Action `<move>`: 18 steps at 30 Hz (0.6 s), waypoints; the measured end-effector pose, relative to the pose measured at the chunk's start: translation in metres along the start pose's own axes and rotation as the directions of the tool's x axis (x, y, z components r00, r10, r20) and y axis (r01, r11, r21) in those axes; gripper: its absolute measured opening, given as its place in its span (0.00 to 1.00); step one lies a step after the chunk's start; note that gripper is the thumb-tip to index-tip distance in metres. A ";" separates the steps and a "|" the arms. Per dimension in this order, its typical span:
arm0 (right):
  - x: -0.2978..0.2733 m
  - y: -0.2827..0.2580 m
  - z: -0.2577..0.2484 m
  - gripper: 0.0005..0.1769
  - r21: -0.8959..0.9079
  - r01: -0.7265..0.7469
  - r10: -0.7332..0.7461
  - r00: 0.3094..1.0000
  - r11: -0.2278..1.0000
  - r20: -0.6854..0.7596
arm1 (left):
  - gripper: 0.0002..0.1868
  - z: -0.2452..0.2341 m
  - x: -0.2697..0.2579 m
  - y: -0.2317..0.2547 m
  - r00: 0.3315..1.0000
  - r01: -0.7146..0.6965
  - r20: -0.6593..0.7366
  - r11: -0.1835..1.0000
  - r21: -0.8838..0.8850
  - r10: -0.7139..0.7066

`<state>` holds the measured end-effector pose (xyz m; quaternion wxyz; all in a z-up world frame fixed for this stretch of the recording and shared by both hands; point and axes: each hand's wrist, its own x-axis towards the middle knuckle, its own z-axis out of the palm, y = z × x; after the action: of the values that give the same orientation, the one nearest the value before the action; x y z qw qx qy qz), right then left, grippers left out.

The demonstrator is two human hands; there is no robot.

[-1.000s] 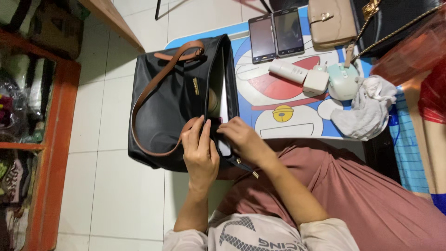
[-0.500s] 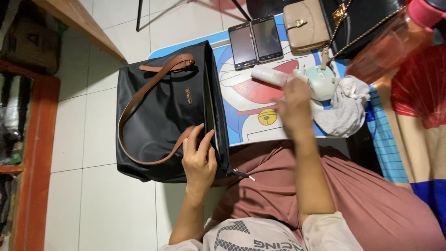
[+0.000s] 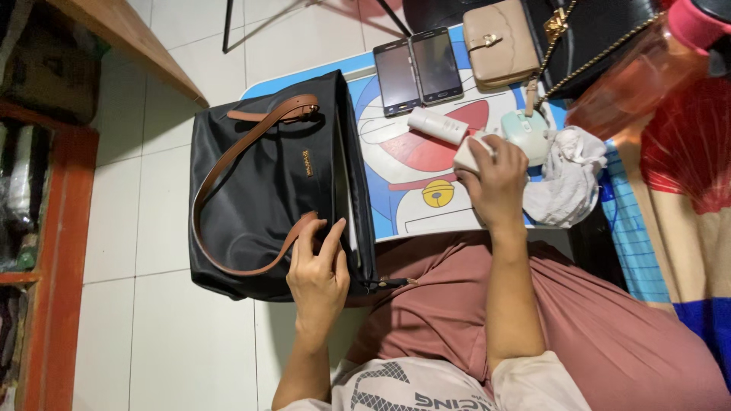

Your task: The person wipes a laptop and two smartphones with a cloth, then places the laptop, sunglasses case, cosmetics, chargers, a small purse, and a water bottle into a black handbag. The person sits on the floor in front of a small table with a Doraemon mat.

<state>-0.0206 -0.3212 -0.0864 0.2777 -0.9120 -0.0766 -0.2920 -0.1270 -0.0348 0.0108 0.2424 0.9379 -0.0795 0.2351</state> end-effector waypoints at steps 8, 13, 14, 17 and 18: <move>-0.014 -0.039 0.016 0.31 0.814 -0.295 0.073 0.951 0.500 0.300 | 0.21 -0.005 0.000 -0.014 0.995 -0.057 -0.082 0.998 -0.035 0.054; -0.011 -0.090 0.034 0.30 0.913 -0.065 -0.517 0.807 0.402 0.285 | 0.21 -0.006 -0.001 -0.013 0.995 -0.058 -0.080 0.998 -0.019 0.056; -0.010 -0.099 0.036 0.31 0.906 -0.033 -0.557 0.780 0.421 0.287 | 0.21 -0.005 -0.001 -0.013 0.995 -0.060 -0.082 0.998 -0.009 0.059; -0.007 -0.123 0.039 0.28 0.892 0.055 -0.648 0.707 0.450 0.284 | 0.20 -0.004 -0.002 -0.010 0.994 -0.066 -0.086 0.998 0.012 0.067; -0.007 -0.132 0.041 0.25 0.894 0.076 -0.668 0.694 0.441 0.270 | 0.20 -0.003 -0.001 -0.009 0.994 -0.069 -0.089 0.997 0.020 0.070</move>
<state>-0.0465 -0.1884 -0.0572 0.5581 -0.6614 -0.5004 0.0251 -0.1265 -0.0250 0.0090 0.2296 0.9251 -0.0991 0.2858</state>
